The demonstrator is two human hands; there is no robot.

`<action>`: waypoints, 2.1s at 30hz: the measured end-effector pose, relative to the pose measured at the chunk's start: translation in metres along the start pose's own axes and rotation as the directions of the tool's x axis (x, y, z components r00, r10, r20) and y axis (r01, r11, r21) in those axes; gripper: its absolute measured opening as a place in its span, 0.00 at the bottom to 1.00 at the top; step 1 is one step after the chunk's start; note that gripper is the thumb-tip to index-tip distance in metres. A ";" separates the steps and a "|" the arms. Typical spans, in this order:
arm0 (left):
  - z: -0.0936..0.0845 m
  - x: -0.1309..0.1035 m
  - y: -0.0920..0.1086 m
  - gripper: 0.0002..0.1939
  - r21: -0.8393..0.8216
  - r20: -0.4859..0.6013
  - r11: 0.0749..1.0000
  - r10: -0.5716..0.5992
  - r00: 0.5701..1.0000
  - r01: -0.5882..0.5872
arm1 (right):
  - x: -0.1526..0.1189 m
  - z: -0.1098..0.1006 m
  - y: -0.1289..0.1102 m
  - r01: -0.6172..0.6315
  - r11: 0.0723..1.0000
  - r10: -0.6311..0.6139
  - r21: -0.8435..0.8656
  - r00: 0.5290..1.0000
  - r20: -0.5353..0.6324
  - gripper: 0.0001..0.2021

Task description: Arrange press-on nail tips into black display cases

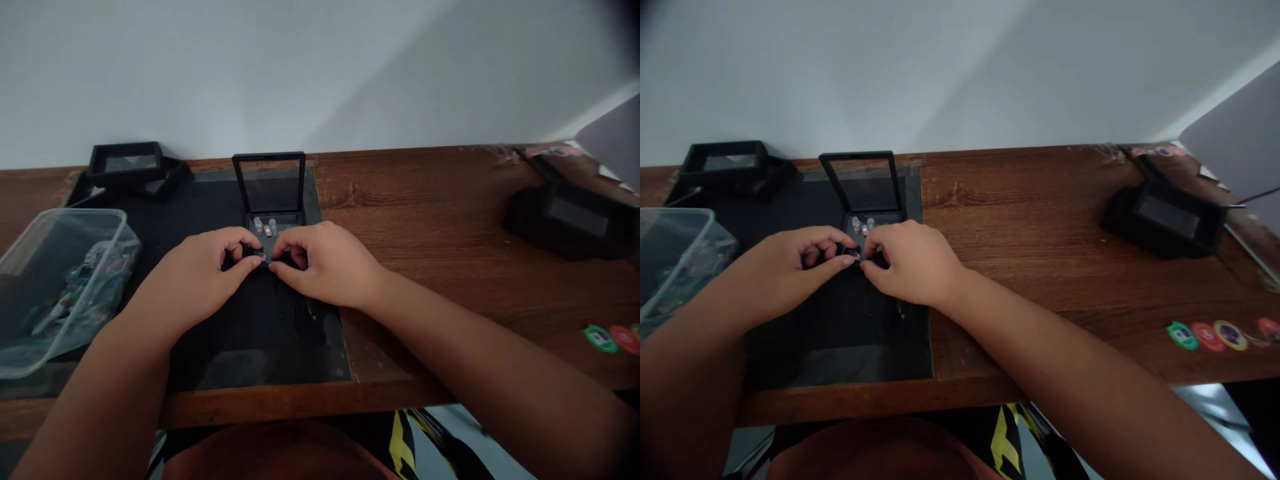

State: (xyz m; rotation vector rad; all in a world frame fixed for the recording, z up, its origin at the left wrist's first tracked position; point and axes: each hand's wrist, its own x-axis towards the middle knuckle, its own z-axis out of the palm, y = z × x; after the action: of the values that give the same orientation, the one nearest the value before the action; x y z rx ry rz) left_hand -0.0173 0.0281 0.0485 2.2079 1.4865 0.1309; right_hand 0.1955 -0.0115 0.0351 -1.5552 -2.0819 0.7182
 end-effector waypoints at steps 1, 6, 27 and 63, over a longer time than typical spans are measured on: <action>0.000 0.000 0.000 0.19 0.001 -0.002 1.000 0.003 1.000 -0.003 | 0.000 0.000 -0.001 -0.014 1.000 0.014 -0.001 1.000 -0.010 0.06; 0.000 0.000 0.003 0.20 -0.007 0.017 1.000 0.027 0.999 -0.027 | 0.000 -0.001 -0.003 -0.064 0.997 0.065 0.037 0.997 -0.040 0.06; 0.008 0.001 0.000 0.18 -0.045 -0.043 0.997 0.059 0.997 -0.061 | 0.012 -0.014 0.038 0.118 0.921 -0.176 0.372 0.976 0.128 0.08; 0.005 -0.005 0.005 0.16 -0.056 -0.136 0.996 0.061 0.989 -0.069 | 0.012 -0.008 0.032 0.175 0.951 -0.131 0.254 0.974 -0.182 0.07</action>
State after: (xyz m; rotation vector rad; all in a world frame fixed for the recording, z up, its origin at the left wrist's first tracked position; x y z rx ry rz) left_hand -0.0133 0.0205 0.0470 2.2374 1.4607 0.3477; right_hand 0.2209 0.0084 0.0207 -1.2447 -1.8726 0.7537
